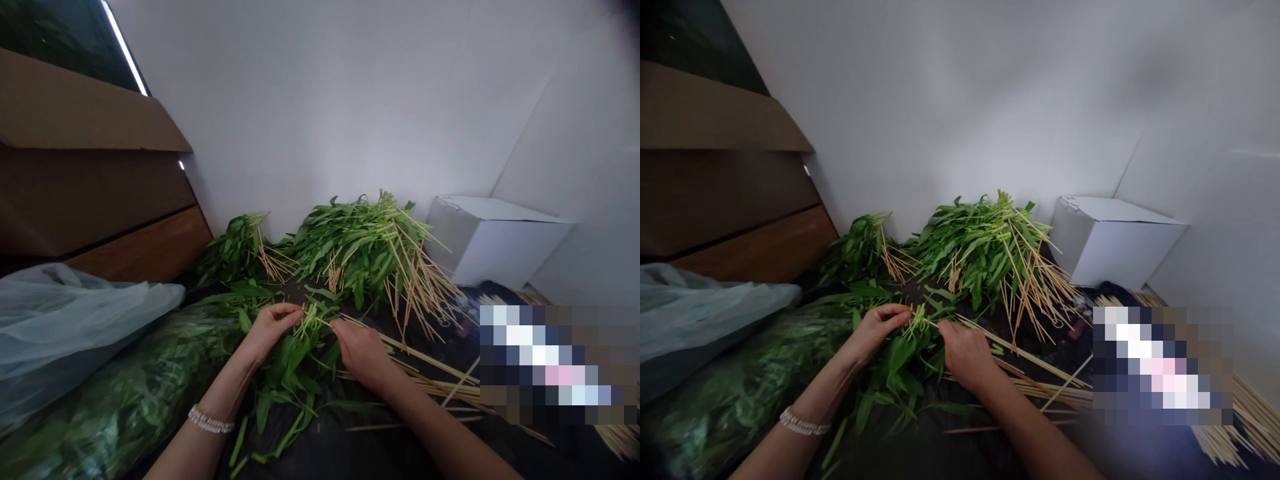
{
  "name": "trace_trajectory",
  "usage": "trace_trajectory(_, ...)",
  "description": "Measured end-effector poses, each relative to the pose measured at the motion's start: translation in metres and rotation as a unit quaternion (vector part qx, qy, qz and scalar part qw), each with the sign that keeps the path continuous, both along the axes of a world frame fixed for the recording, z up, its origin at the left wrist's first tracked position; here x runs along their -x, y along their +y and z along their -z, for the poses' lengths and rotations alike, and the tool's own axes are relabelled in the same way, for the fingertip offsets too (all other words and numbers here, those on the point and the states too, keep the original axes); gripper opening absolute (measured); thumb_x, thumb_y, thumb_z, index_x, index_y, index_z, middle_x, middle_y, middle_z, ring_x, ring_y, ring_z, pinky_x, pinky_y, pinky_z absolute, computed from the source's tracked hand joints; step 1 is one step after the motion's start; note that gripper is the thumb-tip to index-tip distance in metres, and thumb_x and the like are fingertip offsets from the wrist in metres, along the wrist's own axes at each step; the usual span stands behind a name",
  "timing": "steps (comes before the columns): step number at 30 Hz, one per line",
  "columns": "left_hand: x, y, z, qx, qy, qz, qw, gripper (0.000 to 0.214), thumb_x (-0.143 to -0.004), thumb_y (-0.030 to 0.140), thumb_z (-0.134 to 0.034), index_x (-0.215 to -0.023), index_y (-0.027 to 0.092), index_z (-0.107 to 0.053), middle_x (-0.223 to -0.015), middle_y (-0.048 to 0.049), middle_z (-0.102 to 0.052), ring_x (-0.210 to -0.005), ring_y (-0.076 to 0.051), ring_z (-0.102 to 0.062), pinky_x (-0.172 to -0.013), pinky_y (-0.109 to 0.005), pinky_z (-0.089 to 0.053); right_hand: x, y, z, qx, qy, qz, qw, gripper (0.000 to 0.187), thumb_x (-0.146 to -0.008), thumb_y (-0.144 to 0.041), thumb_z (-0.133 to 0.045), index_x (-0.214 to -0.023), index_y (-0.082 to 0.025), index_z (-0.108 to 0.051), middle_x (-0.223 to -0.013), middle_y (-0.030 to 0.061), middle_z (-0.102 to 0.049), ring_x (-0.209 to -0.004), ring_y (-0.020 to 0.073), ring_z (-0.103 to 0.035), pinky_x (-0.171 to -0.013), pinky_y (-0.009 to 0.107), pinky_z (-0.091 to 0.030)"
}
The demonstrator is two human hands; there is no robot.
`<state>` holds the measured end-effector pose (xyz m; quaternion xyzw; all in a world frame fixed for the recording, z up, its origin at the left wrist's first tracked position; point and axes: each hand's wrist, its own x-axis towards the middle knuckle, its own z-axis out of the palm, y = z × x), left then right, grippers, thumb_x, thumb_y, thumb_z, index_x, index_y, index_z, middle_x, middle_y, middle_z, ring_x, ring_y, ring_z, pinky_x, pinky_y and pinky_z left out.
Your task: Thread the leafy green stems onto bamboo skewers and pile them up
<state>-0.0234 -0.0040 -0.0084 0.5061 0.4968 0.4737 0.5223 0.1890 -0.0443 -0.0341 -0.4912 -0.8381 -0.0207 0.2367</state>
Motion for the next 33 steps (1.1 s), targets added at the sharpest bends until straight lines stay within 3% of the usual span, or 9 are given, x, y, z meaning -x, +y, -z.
trace_trajectory(13, -0.002, -0.002, 0.001, -0.020, 0.028, 0.014, 0.999, 0.032, -0.056, 0.041, -0.084, -0.074, 0.017, -0.075, -0.072, -0.0018, -0.072, -0.065, -0.013, -0.061, -0.069, -0.024, -0.047, 0.001, 0.000, 0.002, -0.008, -0.007, 0.007, 1.000, 0.021, -0.095, -0.016, -0.038, -0.095, -0.020, -0.058, -0.079, 0.0017, -0.068, -0.071, 0.0149, -0.062, -0.057, 0.025, -0.030)
trace_trajectory(18, 0.011, -0.001, -0.010, -0.047, 0.059, 0.028, 0.997, 0.040, -0.061, 0.046, -0.080, -0.088, 0.017, -0.075, -0.084, -0.0055, -0.074, -0.076, -0.017, -0.064, -0.074, -0.026, -0.048, -0.005, 0.001, -0.004, -0.078, 0.022, 0.022, 0.996, 0.024, -0.094, -0.014, -0.037, -0.097, -0.020, -0.060, -0.078, 0.0021, -0.068, -0.067, 0.0150, -0.062, -0.060, 0.025, -0.033)
trace_trajectory(21, 0.034, 0.003, -0.021, -0.084, 0.084, -0.034, 0.992, 0.048, -0.065, 0.053, -0.075, -0.094, 0.015, -0.073, -0.085, -0.0071, -0.074, -0.078, -0.019, -0.064, -0.071, -0.026, -0.047, -0.015, 0.004, -0.012, -0.145, 0.089, 0.065, 0.983, 0.027, -0.095, -0.015, -0.033, -0.098, -0.018, -0.060, -0.074, 0.0029, -0.067, -0.065, 0.0159, -0.062, -0.063, 0.025, -0.035)
trace_trajectory(24, 0.060, 0.008, -0.027, -0.116, 0.125, -0.132, 0.976, 0.044, -0.063, 0.056, -0.074, -0.079, 0.015, -0.072, -0.068, -0.0034, -0.068, -0.063, -0.016, -0.058, -0.060, -0.023, -0.043, -0.027, 0.007, -0.019, -0.164, 0.155, 0.108, 0.968, 0.027, -0.097, -0.021, -0.031, -0.101, -0.017, -0.057, -0.074, 0.0026, -0.068, -0.065, 0.0162, -0.063, -0.064, 0.026, -0.037)
trace_trajectory(26, 0.073, 0.009, -0.029, -0.135, 0.168, -0.162, 0.963, 0.040, -0.066, 0.055, -0.072, -0.072, 0.016, -0.070, -0.060, -0.0011, -0.063, -0.055, -0.013, -0.053, -0.053, -0.022, -0.038, -0.033, 0.008, -0.022, -0.164, 0.182, 0.128, 0.961, 0.028, -0.099, -0.025, -0.030, -0.101, -0.018, -0.056, -0.074, 0.0021, -0.067, -0.063, 0.0158, -0.062, -0.062, 0.026, -0.037)
trace_trajectory(29, 0.081, 0.008, -0.030, -0.155, 0.257, -0.143, 0.943, 0.031, -0.068, 0.049, -0.070, -0.065, 0.018, -0.069, -0.057, -0.0010, -0.062, -0.053, -0.014, -0.051, -0.051, -0.023, -0.034, -0.037, 0.009, -0.025, -0.165, 0.203, 0.135, 0.956, 0.029, -0.099, -0.028, -0.028, -0.100, -0.018, -0.056, -0.074, 0.0018, -0.067, -0.061, 0.0152, -0.061, -0.062, 0.025, -0.038)
trace_trajectory(33, 0.083, 0.005, -0.024, -0.122, 0.403, -0.023, 0.907, 0.020, -0.060, 0.038, -0.075, -0.052, 0.021, -0.068, -0.051, -0.0003, -0.062, -0.051, -0.016, -0.052, -0.051, -0.024, -0.032, -0.037, 0.009, -0.025, -0.160, 0.202, 0.131, 0.957, 0.028, -0.099, -0.028, -0.029, -0.101, -0.018, -0.055, -0.073, 0.0008, -0.066, -0.061, 0.0149, -0.061, -0.061, 0.025, -0.038)
